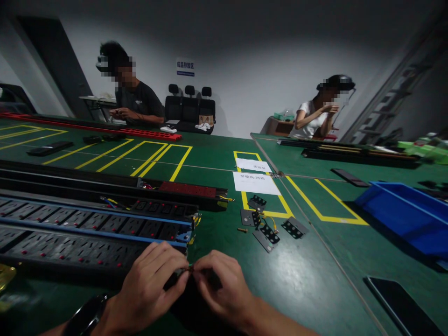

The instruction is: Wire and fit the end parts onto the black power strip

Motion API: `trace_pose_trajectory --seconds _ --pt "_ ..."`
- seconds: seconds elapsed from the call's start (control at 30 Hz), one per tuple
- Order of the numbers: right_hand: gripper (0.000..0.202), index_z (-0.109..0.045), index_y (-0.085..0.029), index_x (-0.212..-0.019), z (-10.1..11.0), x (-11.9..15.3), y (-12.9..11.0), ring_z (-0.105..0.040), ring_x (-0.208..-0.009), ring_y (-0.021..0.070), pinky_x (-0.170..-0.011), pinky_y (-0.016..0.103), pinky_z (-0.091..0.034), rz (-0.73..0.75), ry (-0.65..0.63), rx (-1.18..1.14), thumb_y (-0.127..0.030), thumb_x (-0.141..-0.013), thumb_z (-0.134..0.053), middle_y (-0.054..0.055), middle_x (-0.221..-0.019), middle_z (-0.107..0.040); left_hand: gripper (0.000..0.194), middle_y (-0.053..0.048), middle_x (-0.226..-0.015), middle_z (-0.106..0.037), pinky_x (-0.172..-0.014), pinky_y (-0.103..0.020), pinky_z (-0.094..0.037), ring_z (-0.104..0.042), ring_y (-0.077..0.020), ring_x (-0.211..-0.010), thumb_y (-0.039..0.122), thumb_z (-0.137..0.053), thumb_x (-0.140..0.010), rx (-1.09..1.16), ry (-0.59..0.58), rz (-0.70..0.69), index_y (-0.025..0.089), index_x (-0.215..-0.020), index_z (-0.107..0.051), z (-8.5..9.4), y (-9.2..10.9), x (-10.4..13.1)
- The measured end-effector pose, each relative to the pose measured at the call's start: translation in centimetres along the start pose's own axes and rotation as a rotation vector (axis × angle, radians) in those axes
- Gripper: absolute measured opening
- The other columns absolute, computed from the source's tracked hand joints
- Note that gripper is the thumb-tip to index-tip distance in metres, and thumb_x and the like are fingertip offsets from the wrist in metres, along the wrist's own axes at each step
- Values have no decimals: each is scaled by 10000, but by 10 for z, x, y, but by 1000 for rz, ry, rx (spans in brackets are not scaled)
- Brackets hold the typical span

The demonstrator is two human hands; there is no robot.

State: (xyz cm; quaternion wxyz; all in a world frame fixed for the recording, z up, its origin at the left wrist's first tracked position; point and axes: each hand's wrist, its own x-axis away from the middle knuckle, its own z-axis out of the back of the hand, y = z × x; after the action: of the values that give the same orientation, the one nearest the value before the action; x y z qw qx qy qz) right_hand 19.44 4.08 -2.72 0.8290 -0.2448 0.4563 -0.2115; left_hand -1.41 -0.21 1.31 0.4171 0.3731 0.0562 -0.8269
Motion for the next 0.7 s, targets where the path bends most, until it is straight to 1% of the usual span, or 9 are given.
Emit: trace_pose_trajectory --seconds 0.1,0.17,0.2,0.27,0.3,0.37,0.43,0.6,0.7 --pt "124 -609 -227 -1104 6 -4 1 -658 -789 171 -711 277 -543 -70 6 34 -233 -983 -582 35 -899 -689 100 8 -834 -700 -735 -337 -436 -603 -174 -777 161 -551 -979 17 14 49 215 -918 -610 2 0 -1" --pt "188 -613 -218 -1172 9 -8 3 -645 -839 181 -731 288 -544 -126 4 53 -288 -1005 -561 56 -974 -676 96 5 -840 -697 -742 -338 -436 -599 -178 -787 153 -563 -969 14 20 97 216 -915 -612 3 0 -2" --pt "219 -611 -214 -1208 10 -10 4 -642 -863 183 -743 292 -544 -154 -14 57 -304 -1020 -545 66 -1012 -673 97 3 -846 -697 -744 -339 -435 -597 -181 -793 149 -567 -965 10 20 118 217 -915 -615 4 1 -2" --pt "239 -619 -211 -1232 10 -13 7 -643 -920 188 -793 305 -543 -203 -97 51 -319 -1056 -498 77 -1062 -677 107 2 -853 -696 -746 -340 -433 -594 -184 -801 141 -569 -962 -2 19 135 220 -915 -624 3 1 -1" --pt "234 -636 -213 -1198 9 -14 8 -643 -936 190 -819 313 -538 -216 -154 50 -319 -1073 -469 72 -1052 -683 114 2 -855 -695 -747 -340 -432 -593 -184 -804 139 -568 -963 -10 13 134 223 -916 -630 2 1 -1" --pt "255 -666 -214 -1067 6 -15 11 -636 -928 191 -848 329 -522 -214 -252 70 -312 -1094 -432 56 -981 -694 126 0 -857 -694 -749 -341 -431 -593 -185 -809 140 -565 -966 -28 -10 128 227 -921 -644 1 0 0" --pt "269 -670 -212 -982 4 -14 13 -622 -890 190 -838 335 -508 -200 -303 101 -299 -1093 -440 44 -916 -692 125 -4 -860 -692 -754 -345 -431 -594 -189 -816 149 -565 -968 -45 -42 143 228 -922 -650 0 -1 0" --pt "189 -672 -205 -965 4 -13 12 -610 -888 192 -774 312 -505 -177 -307 101 -247 -1047 -506 59 -940 -677 109 1 -860 -681 -752 -359 -404 -575 -207 -816 175 -558 -973 -76 -98 188 227 -914 -633 -1 -2 1" --pt "122 -671 -200 -974 4 -13 10 -614 -896 189 -770 301 -513 -178 -306 95 -230 -1012 -560 69 -985 -668 114 1 -839 -664 -737 -360 -379 -559 -212 -801 184 -549 -976 -95 -128 196 223 -895 -619 -1 -3 2"
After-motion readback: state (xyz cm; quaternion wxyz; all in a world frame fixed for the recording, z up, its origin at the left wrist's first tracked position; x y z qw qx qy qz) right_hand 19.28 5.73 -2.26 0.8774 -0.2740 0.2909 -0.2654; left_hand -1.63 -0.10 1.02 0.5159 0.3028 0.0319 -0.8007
